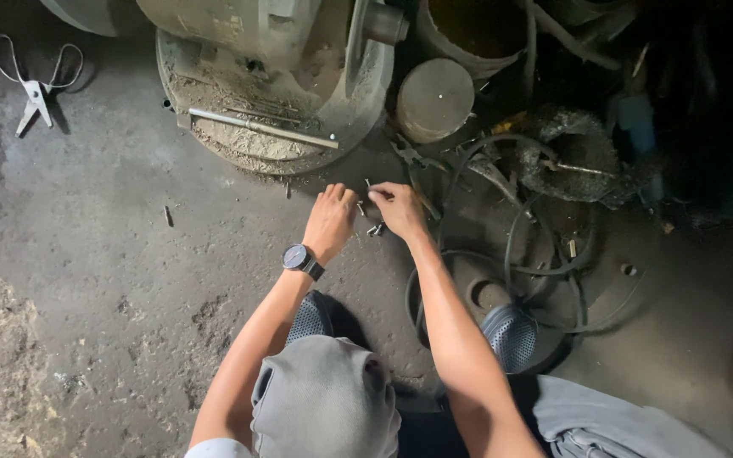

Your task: Use a bench grinder to clean or sharpen small metal pins in a workshop.

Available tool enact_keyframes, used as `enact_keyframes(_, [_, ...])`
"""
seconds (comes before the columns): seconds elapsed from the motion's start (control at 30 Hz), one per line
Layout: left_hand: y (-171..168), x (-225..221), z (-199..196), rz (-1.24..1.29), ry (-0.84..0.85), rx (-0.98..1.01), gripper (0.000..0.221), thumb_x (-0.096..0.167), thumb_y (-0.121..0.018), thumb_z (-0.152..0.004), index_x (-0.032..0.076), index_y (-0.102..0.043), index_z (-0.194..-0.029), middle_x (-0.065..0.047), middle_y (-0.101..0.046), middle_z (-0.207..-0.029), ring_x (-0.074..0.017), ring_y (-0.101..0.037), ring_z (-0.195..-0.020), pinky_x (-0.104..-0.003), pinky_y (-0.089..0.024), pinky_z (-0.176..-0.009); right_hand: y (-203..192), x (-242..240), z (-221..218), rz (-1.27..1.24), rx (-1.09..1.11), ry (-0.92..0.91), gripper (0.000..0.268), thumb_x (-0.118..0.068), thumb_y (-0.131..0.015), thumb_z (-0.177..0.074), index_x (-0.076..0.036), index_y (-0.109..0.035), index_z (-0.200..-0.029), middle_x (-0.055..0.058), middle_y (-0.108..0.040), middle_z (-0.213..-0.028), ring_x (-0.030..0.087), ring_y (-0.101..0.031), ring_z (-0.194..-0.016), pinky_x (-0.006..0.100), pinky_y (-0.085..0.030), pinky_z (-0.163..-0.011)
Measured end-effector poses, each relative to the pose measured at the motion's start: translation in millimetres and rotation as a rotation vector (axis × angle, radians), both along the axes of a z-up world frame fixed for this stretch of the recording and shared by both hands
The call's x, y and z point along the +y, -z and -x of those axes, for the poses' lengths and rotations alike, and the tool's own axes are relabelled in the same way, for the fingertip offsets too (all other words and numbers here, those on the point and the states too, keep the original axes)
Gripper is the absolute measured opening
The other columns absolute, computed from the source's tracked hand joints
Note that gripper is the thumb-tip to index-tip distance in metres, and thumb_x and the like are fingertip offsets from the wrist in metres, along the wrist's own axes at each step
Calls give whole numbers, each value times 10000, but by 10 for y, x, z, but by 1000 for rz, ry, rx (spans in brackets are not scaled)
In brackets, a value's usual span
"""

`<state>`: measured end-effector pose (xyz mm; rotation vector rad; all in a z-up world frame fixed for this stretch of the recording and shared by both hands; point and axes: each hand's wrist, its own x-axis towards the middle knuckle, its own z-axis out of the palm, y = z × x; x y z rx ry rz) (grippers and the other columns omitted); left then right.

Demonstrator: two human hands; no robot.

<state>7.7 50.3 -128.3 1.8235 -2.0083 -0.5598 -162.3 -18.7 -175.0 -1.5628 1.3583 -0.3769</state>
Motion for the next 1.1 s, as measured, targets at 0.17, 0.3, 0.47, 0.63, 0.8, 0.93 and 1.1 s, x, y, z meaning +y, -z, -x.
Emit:
enact_keyframes(0.17, [-379,-111,67,66,-184,330,185,-36,-688,-854,10,-636,-1026,-166,-613,-981,-332,-625,-928,-429,-522,-793,-332,-102,-52,-225,-406,91,233,-192,-681,-987,5,-767,-1077,76,-778,-908,139,-726,-772,290,-581,-700])
enact_keyframes(0.3, [-705,-292,177,38,-381,598,230,-37,-713,-897,-2,-643,-1114,-139,-705,-973,-219,-719,-837,-324,-579,-729,-567,-264,43,-549,-685,202,194,-138,-691,-970,22,-740,-1069,74,-753,-866,151,-708,-728,278,-576,-656])
enact_keyframes(0.47, [-925,-445,225,50,-456,798,242,6,-710,-942,-20,-641,-1173,-106,-751,-1024,-148,-728,-920,-279,-596,-797,-767,-407,62,-501,-818,229,157,-85,-733,-933,2,-727,-1063,67,-735,-916,141,-709,-771,280,-596,-696])
enact_keyframes(0.63, [-1082,-588,218,-7,-469,1040,224,50,-659,-989,-41,-644,-1194,-96,-756,-1055,-138,-729,-948,-276,-609,-802,-943,-530,-64,-585,-1099,441,134,-108,-720,-965,-31,-706,-1074,67,-725,-910,139,-685,-754,247,-559,-651])
enact_keyframes(0.8, [-1329,-663,152,-94,-492,1081,198,77,-642,-998,-70,-677,-1126,-111,-740,-999,-138,-727,-885,-278,-621,-748,-1105,-613,-262,-651,-1250,591,147,-136,-709,-980,-22,-696,-1072,65,-727,-914,129,-676,-762,233,-547,-649])
enact_keyframes(0.93, [-1490,-658,163,-54,-530,1070,198,88,-632,-1001,-59,-689,-1121,-94,-748,-987,-130,-725,-875,-275,-618,-740,-1096,-710,-397,-687,-1314,572,160,-151,-683,-981,-24,-686,-1078,67,-722,-898,124,-664,-731,229,-547,-633])
enact_keyframes(1.1, [-1541,-605,149,18,-620,1098,168,77,-614,-1017,-38,-703,-1102,-59,-746,-993,-109,-701,-862,-262,-586,-742,-1165,-759,-558,-773,-1298,571,136,-112,-690,-971,-18,-682,-1068,73,-698,-871,130,-648,-706,241,-554,-642])
